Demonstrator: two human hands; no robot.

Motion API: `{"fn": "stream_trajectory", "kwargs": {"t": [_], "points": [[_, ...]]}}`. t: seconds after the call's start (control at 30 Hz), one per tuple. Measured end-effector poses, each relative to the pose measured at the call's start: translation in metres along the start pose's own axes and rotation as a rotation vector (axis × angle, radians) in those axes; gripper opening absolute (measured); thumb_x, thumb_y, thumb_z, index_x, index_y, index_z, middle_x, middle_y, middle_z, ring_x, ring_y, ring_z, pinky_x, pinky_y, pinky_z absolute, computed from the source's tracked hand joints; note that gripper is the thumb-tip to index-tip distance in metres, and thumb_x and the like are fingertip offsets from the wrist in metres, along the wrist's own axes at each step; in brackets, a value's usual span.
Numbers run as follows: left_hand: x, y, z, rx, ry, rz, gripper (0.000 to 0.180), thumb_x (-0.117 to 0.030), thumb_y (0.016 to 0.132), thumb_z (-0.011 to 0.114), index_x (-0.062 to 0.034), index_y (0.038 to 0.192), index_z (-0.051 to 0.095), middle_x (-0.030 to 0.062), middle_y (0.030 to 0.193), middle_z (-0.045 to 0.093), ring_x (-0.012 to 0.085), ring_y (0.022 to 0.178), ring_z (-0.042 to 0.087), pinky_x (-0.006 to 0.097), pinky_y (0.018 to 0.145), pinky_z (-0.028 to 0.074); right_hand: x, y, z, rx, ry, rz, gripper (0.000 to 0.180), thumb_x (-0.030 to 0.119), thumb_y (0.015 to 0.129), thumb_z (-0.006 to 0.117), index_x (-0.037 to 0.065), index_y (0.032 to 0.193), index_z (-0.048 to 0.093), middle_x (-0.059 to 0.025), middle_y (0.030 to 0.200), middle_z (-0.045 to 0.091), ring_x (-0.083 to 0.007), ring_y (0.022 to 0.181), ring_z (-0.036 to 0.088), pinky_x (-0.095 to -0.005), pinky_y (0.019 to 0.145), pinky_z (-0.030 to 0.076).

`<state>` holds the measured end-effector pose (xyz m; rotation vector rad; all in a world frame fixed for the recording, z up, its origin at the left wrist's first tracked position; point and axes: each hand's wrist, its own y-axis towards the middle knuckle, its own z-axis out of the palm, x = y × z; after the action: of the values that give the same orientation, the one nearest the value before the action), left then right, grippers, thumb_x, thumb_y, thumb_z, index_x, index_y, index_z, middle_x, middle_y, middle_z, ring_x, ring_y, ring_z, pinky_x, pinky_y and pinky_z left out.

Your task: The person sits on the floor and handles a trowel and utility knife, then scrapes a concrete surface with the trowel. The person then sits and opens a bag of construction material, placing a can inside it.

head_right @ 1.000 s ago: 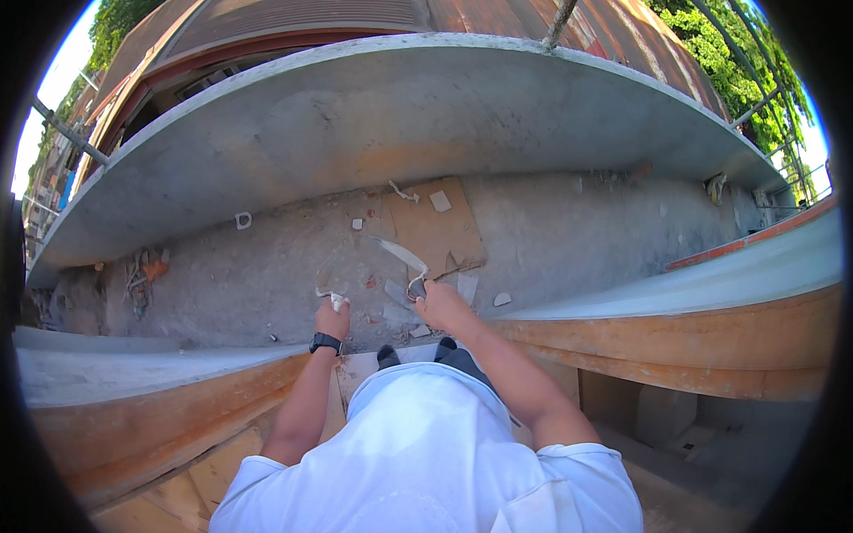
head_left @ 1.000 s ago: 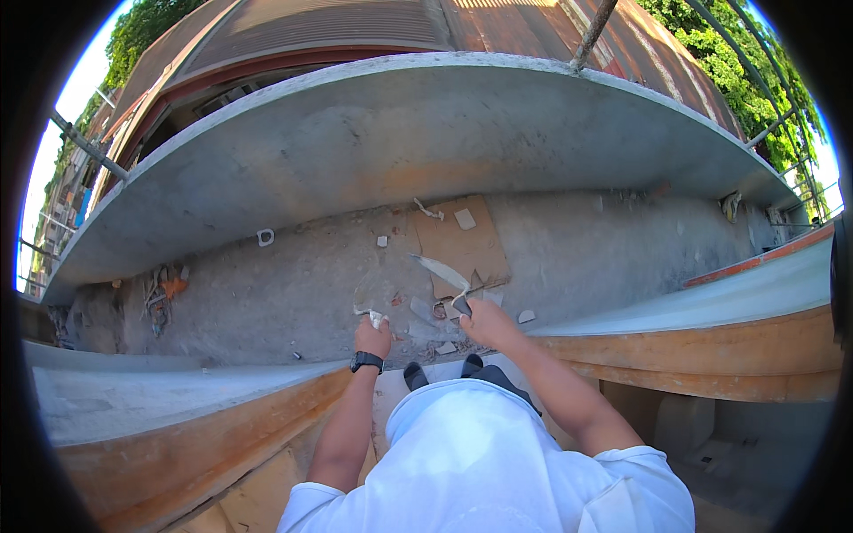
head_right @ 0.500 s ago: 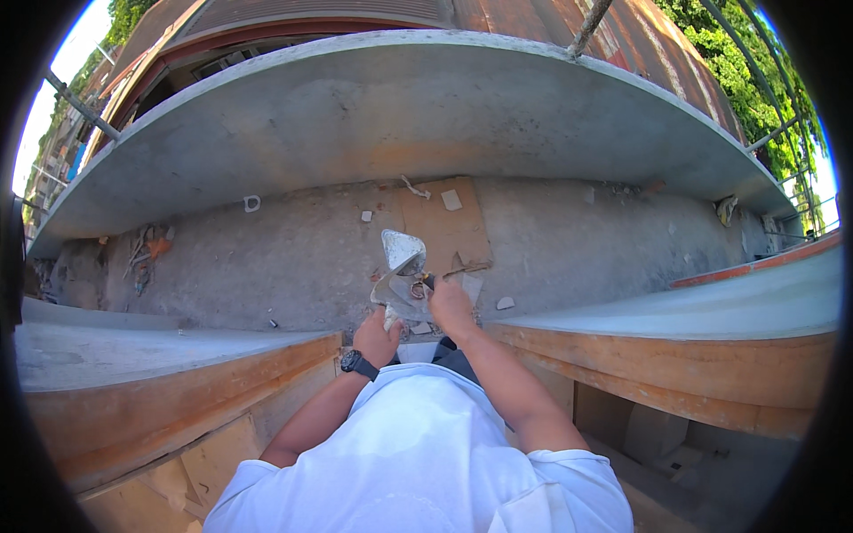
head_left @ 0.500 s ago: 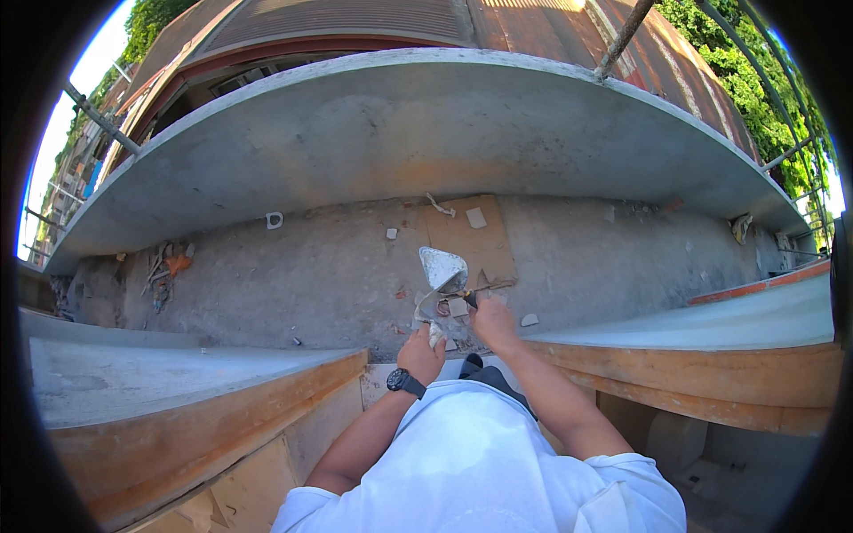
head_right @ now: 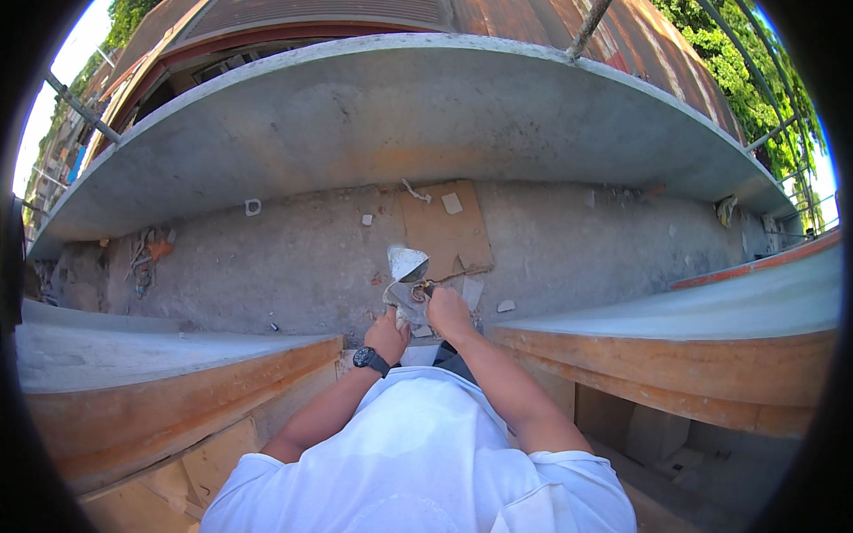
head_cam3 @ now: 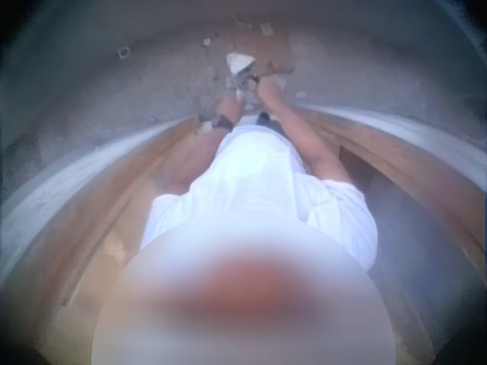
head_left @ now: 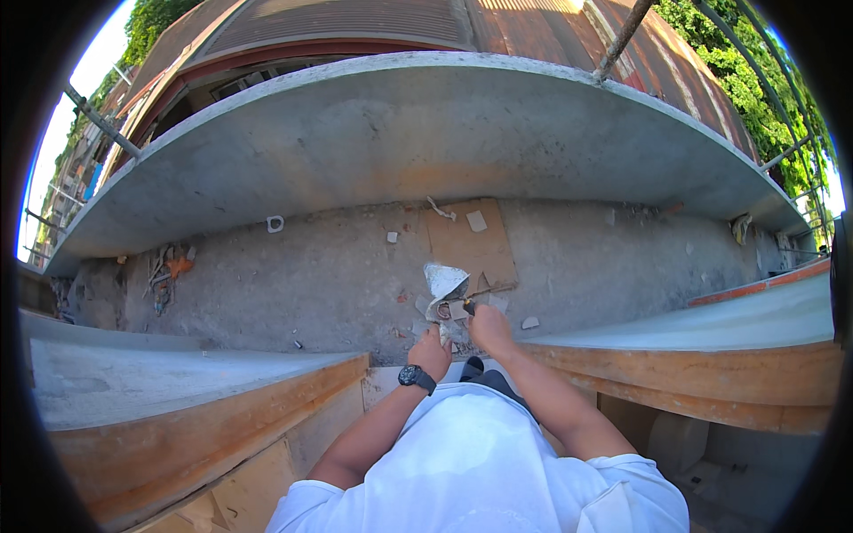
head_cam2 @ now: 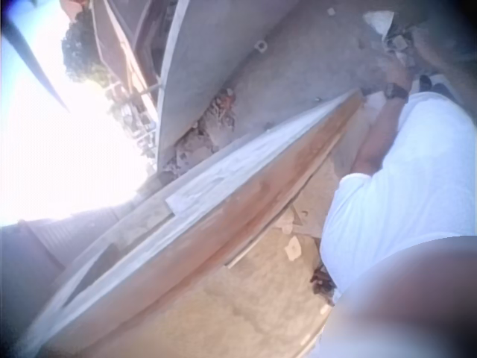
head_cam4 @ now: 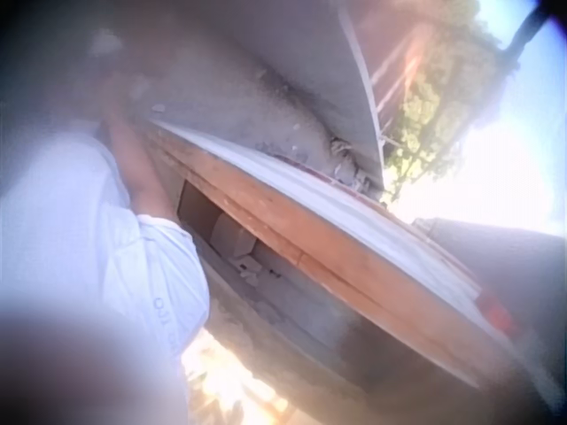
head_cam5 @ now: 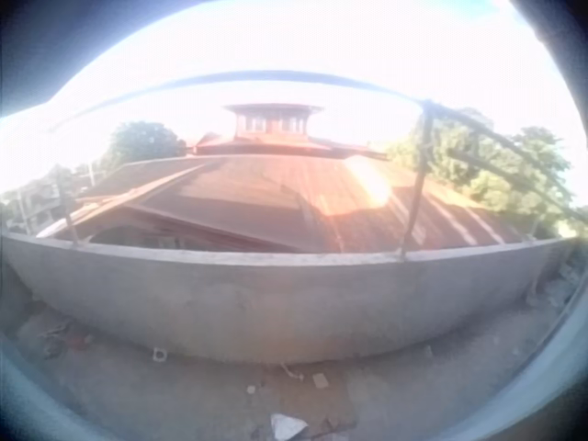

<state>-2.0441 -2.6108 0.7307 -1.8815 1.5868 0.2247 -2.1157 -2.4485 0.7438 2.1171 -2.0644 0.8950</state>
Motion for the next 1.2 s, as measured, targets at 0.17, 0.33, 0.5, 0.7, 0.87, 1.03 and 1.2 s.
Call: {"fn": "stream_trajectory", "kwargs": {"t": [0.17, 0.33, 0.5, 0.7, 0.87, 1.03, 1.2], "points": [[0.02, 0.027, -0.022, -0.033, -0.008, -0.104, 0.048, -0.028, 0.095, 0.063, 0.0006, 0.132, 0.052, 0.0265, 0.114, 0.067, 0.0442, 0.103, 0.068, 0.052, 0.088, 0.055, 0.005, -0.006, 0.004, 0.035, -0.029, -0.01, 0.022, 0.017, 0.091, 0.064, -0.002, 0.099, 0.072, -0.0276, 0.098, 0.071, -0.046, 0.094, 0.07, -0.0546, 0.082, 0.056], [0.002, 0.0, -0.018, -0.002, -0.053, -0.005, 0.043, -0.028, 0.093, 0.066, 0.0031, 0.122, 0.057, 0.03, 0.11, 0.068, 0.0458, 0.104, 0.066, 0.053, 0.088, 0.054, 0.012, 0.006, 0.006, -0.106, 0.017, 0.012, 0.022, 0.013, 0.09, 0.058, -0.002, 0.096, 0.073, -0.0269, 0.096, 0.072, -0.0462, 0.096, 0.07, -0.0541, 0.083, 0.056], [0.002, 0.014, -0.024, 0.034, -0.071, -0.066, 0.048, -0.028, 0.092, 0.066, 0.003, 0.126, 0.055, 0.0301, 0.109, 0.068, 0.0463, 0.101, 0.067, 0.054, 0.088, 0.054, 0.01, 0.015, 0.01, 0.071, -0.045, 0.026, 0.022, 0.018, 0.09, 0.065, -0.001, 0.099, 0.072, -0.0275, 0.1, 0.072, -0.046, 0.098, 0.069, -0.0538, 0.084, 0.056], [0.007, 0.012, -0.023, 0.078, -0.065, -0.011, 0.043, -0.028, 0.092, 0.066, 0.0005, 0.123, 0.057, 0.0303, 0.106, 0.069, 0.0465, 0.1, 0.068, 0.055, 0.086, 0.054, 0.008, 0.011, 0.021, -0.002, -0.032, 0.024, 0.026, 0.022, 0.09, 0.07, -0.001, 0.102, 0.072, -0.0258, 0.099, 0.072, -0.0452, 0.098, 0.069, -0.0531, 0.083, 0.056], [0.004, 0.015, -0.026, -0.008, -0.099, -0.026, 0.047, -0.028, 0.091, 0.067, 0.0021, 0.125, 0.056, 0.0311, 0.106, 0.069, 0.0478, 0.098, 0.068, 0.055, 0.087, 0.054, 0.009, 0.009, 0.022, -0.014, -0.09, -0.034, 0.022, 0.014, 0.09, 0.058, -0.003, 0.093, 0.072, -0.0285, 0.095, 0.071, -0.046, 0.093, 0.071, -0.0536, 0.081, 0.057], [0.003, 0.015, -0.026, 0.007, -0.113, -0.023, 0.043, -0.027, 0.09, 0.067, 0.0032, 0.12, 0.057, 0.0315, 0.104, 0.069, 0.0475, 0.097, 0.068, 0.055, 0.087, 0.054, 0.009, 0.007, 0.017, -0.025, -0.056, -0.06, 0.022, 0.014, 0.09, 0.059, -0.003, 0.094, 0.073, -0.0287, 0.095, 0.071, -0.0452, 0.092, 0.071, -0.0534, 0.081, 0.057], [0.01, 0.021, -0.027, 0.036, -0.044, 0.025, 0.041, -0.026, 0.092, 0.066, 0.0019, 0.121, 0.057, 0.0294, 0.107, 0.069, 0.0458, 0.1, 0.067, 0.055, 0.087, 0.054, 0.011, 0.007, 0.013, 0.03, -0.075, 0.032, 0.027, 0.023, 0.091, 0.069, 0.001, 0.108, 0.069, -0.0246, 0.101, 0.072, -0.0436, 0.098, 0.07, -0.0527, 0.083, 0.056]]}}
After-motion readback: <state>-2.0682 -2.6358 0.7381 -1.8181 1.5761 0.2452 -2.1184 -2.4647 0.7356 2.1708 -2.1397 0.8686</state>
